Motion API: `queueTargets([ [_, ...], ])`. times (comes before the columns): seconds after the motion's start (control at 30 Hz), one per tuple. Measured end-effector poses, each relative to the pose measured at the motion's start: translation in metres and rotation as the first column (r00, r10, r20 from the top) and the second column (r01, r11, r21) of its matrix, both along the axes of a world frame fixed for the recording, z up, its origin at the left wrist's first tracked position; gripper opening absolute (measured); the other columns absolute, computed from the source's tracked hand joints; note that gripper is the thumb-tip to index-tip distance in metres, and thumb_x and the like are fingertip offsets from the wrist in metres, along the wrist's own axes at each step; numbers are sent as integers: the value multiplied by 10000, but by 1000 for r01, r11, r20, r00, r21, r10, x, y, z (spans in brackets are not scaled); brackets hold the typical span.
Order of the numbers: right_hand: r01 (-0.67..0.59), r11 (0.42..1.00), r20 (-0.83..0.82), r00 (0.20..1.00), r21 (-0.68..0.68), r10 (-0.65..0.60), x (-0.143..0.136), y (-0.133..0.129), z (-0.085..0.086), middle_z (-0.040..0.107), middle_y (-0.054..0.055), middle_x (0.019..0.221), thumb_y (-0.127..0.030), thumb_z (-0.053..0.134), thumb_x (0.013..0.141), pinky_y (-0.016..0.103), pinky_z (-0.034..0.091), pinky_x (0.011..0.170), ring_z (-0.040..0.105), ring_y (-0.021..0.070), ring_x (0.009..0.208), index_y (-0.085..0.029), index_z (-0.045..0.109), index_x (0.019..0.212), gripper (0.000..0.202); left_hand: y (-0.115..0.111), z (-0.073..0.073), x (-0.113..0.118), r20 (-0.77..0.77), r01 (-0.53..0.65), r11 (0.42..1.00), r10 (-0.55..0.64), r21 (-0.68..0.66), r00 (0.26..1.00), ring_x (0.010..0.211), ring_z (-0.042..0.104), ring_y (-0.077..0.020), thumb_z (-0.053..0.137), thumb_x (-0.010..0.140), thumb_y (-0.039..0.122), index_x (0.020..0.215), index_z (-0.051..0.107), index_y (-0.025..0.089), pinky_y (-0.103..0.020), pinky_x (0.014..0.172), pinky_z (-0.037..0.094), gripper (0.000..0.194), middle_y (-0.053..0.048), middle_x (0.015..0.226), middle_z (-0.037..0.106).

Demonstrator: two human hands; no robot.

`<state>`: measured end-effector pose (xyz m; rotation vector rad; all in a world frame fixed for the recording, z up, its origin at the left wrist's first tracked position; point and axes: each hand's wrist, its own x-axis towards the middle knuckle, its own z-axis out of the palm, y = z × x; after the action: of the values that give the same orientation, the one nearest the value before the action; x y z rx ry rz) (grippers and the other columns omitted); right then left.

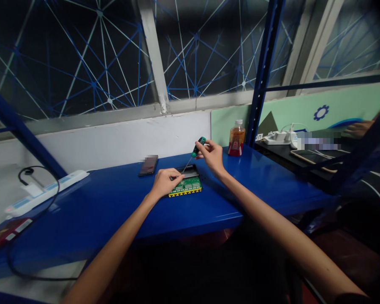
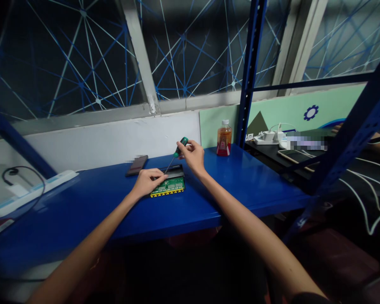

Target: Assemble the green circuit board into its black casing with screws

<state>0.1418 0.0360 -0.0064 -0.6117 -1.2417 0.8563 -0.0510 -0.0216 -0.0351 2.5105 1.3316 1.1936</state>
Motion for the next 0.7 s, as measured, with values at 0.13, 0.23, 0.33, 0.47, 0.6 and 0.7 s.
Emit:
queueTargets([
  [0.13,7,999,30,1000,34,-8,0,0,0,586,-14,591,-543,683,727,289,572,522,615,142,548,-176,619,904,412,1,2,-3,-1,-8,998,8,-67,1000,643,646,-168,662,807,387,730,759,197,-257,562,449,227,-52,776,739],
  [0.23,18,998,75,997,66,-23,-1,1,4,555,-23,587,-544,661,751,265,534,468,577,124,508,-186,624,907,392,1,11,-8,25,-2,987,6,-159,1000,682,661,-196,730,739,429,872,772,195,-283,605,473,273,-78,818,750],
  [0.33,41,994,133,990,104,-55,-5,-1,11,532,-27,606,-546,630,782,250,499,442,556,111,488,-197,624,908,371,-2,20,-15,76,40,979,-26,-199,997,738,661,-210,681,791,412,914,774,190,-298,636,474,271,-104,901,754],
  [0.47,-7,991,229,973,133,-24,-14,-13,13,540,-18,662,-547,604,800,244,482,442,556,107,506,-211,619,890,348,-5,25,-16,106,90,954,-62,-286,992,624,618,-176,675,788,399,923,774,179,-284,555,443,276,-98,860,755],
  [0.6,-41,983,324,946,181,-20,-20,-29,8,572,-11,697,-522,579,827,250,486,478,548,112,547,-229,629,990,339,-4,21,-10,101,145,937,-119,-317,988,597,598,-161,713,749,360,861,779,174,-281,554,442,227,-82,797,746],
  [0.7,-33,978,370,928,206,-47,-21,-35,6,597,4,729,-520,572,834,263,504,526,551,127,598,-231,628,1045,362,-3,19,-7,95,171,940,-150,-296,984,626,608,-166,717,742,333,817,780,191,-286,583,450,173,-69,796,747],
])
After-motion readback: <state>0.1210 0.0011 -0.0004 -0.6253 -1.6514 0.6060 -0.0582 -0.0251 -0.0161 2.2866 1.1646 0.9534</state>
